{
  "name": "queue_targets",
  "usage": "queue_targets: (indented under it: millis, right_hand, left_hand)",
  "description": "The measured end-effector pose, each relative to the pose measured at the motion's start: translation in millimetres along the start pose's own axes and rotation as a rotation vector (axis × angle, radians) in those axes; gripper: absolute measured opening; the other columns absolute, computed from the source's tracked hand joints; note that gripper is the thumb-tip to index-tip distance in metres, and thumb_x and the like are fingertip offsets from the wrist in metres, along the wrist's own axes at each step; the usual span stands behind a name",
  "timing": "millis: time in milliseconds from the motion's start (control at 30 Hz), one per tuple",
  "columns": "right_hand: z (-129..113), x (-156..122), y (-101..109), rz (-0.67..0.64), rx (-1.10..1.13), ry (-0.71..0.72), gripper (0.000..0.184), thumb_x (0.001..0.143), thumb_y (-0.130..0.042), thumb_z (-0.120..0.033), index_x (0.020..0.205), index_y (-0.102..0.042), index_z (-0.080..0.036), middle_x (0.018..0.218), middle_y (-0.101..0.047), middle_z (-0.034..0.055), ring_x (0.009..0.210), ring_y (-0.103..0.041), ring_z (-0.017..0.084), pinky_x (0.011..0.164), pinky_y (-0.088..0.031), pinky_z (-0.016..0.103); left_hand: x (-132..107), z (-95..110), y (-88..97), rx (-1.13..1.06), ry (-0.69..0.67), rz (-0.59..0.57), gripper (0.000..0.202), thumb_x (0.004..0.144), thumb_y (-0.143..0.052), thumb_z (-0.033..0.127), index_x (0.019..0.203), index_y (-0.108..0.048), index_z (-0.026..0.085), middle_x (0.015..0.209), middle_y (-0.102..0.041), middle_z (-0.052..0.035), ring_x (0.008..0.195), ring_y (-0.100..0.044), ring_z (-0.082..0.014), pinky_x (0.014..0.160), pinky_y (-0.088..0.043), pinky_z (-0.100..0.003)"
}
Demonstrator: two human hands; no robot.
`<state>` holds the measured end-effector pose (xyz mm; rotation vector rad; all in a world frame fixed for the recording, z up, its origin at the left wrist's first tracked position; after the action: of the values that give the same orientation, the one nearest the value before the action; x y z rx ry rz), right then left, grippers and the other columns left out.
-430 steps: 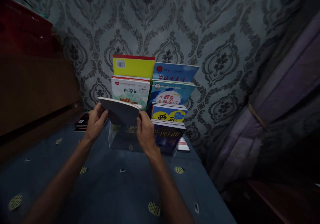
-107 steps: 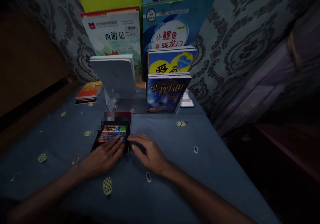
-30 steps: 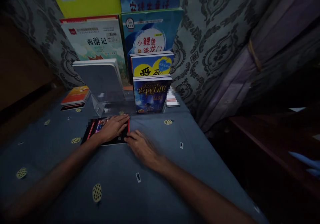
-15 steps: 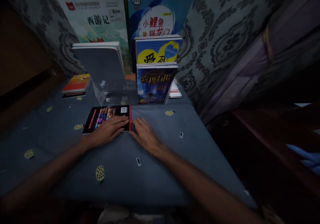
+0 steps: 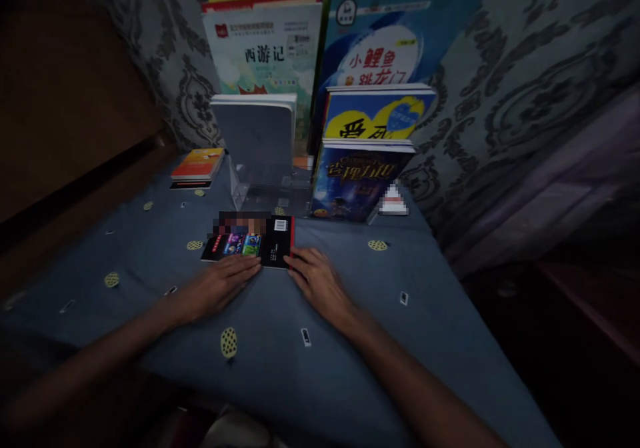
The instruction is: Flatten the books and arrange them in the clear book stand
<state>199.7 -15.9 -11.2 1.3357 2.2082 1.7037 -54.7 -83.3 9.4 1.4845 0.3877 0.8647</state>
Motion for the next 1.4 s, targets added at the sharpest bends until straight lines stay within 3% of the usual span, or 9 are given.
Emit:
queue_targets:
  millis: [167,300,567,700,900,1067,1167,1267,1400]
  right_hand:
    - [-1,0,0,0.014,-0.038,0.007,0.031,0.098,-0.050,-0.027,0.122,-0.069,-0.025,0.120,-0.069,0.0099,0.107,-0.064,0.026,0.092,-0.055,0.049]
    - [-3,1,2,0.012,-0.021,0.006,0.031,0.098,-0.050,-0.027,0.122,-0.069,-0.027,0.118,-0.070,0.0102,0.106,-0.065,0.027,0.091,-0.056,0.049]
    - [-4,1,3,0.009,0.022,-0.026,0.032,0.096,-0.051,-0.027,0.123,-0.069,-0.025,0.120,-0.068,0.0113,0.109,-0.064,0.027,0.095,-0.054,0.050]
    - [-3,1,2,0.002,0.036,-0.029,0.031,0.096,-0.053,-0.026,0.123,-0.068,-0.024,0.120,-0.068,0.0116,0.110,-0.063,0.027,0.097,-0.053,0.051]
    - [-4,1,3,-0.014,0.057,-0.063,0.032,0.095,-0.053,-0.025,0.124,-0.068,-0.026,0.123,-0.067,0.0099,0.113,-0.062,0.027,0.099,-0.052,0.051]
    - [-4,0,4,-0.014,0.094,-0.075,0.033,0.094,-0.054,-0.024,0.125,-0.067,-0.026,0.125,-0.066,0.0099,0.113,-0.062,0.026,0.100,-0.051,0.051]
    - [-3,-3,4,0.005,0.134,-0.088,0.037,0.093,-0.055,-0.022,0.129,-0.064,-0.026,0.127,-0.065,0.0094,0.116,-0.061,0.026,0.102,-0.051,0.049]
    - [-2,-6,4,0.041,0.186,-0.120,0.040,0.092,-0.054,-0.022,0.131,-0.062,-0.027,0.131,-0.062,0.0088,0.121,-0.059,0.025,0.104,-0.050,0.048]
    - [-2,-9,7,0.083,0.243,-0.164,0.038,0.093,-0.054,-0.024,0.130,-0.061,-0.027,0.132,-0.060,0.0089,0.123,-0.059,0.025,0.105,-0.049,0.048]
  left_hand:
    - [-31,-19,18.0,-0.009,0.098,0.036,0.037,0.103,-0.040,0.023,0.137,-0.053,0.018,0.139,-0.060,-0.0091,0.127,-0.057,-0.0201,0.107,-0.050,-0.040]
    - [-43,-34,23.8,-0.004,0.158,0.083,0.035,0.104,-0.039,0.027,0.131,-0.059,0.020,0.134,-0.064,-0.0073,0.123,-0.061,-0.0187,0.105,-0.050,-0.038]
    - [-37,-72,10.0,0.066,0.304,-0.046,0.062,0.096,-0.051,0.051,0.148,-0.040,0.020,0.155,-0.041,-0.0136,0.144,-0.037,-0.0278,0.116,-0.035,-0.047]
    - [-30,-79,11.2,0.088,0.312,-0.111,0.065,0.096,-0.050,0.053,0.150,-0.037,0.021,0.155,-0.040,-0.0139,0.145,-0.036,-0.0285,0.116,-0.033,-0.048]
    - [-22,-70,20.3,0.212,0.242,-0.158,0.061,0.099,-0.043,0.053,0.146,-0.043,0.014,0.151,-0.045,-0.0181,0.141,-0.042,-0.0284,0.110,-0.042,-0.043]
    - [-22,-62,17.2,0.339,0.128,-0.123,0.047,0.104,-0.035,0.041,0.138,-0.051,0.012,0.137,-0.059,-0.0196,0.133,-0.052,-0.0290,0.103,-0.048,-0.044]
    - [-20,-55,19.7,0.409,0.068,-0.121,0.039,0.105,-0.032,0.033,0.124,-0.058,0.011,0.125,-0.066,-0.0194,0.122,-0.061,-0.0279,0.096,-0.052,-0.042]
    - [-14,-38,29.0,0.463,0.036,-0.183,0.032,0.105,-0.032,0.026,0.110,-0.060,0.011,0.111,-0.070,-0.0170,0.106,-0.068,-0.0261,0.089,-0.055,-0.040]
    - [-7,-9,42.6,0.480,0.079,-0.346,0.019,0.099,-0.040,0.012,0.105,-0.058,0.013,0.096,-0.070,-0.0120,0.085,-0.069,-0.0233,0.074,-0.057,-0.035]
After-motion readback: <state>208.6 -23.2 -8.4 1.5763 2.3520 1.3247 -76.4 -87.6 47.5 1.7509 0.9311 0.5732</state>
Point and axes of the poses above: each hand's wrist, its own x-axis towards the middle knuckle, its own y-axis out of the back of the hand, z = x × y, the point moved 1 cm from there along x, towards the middle knuckle
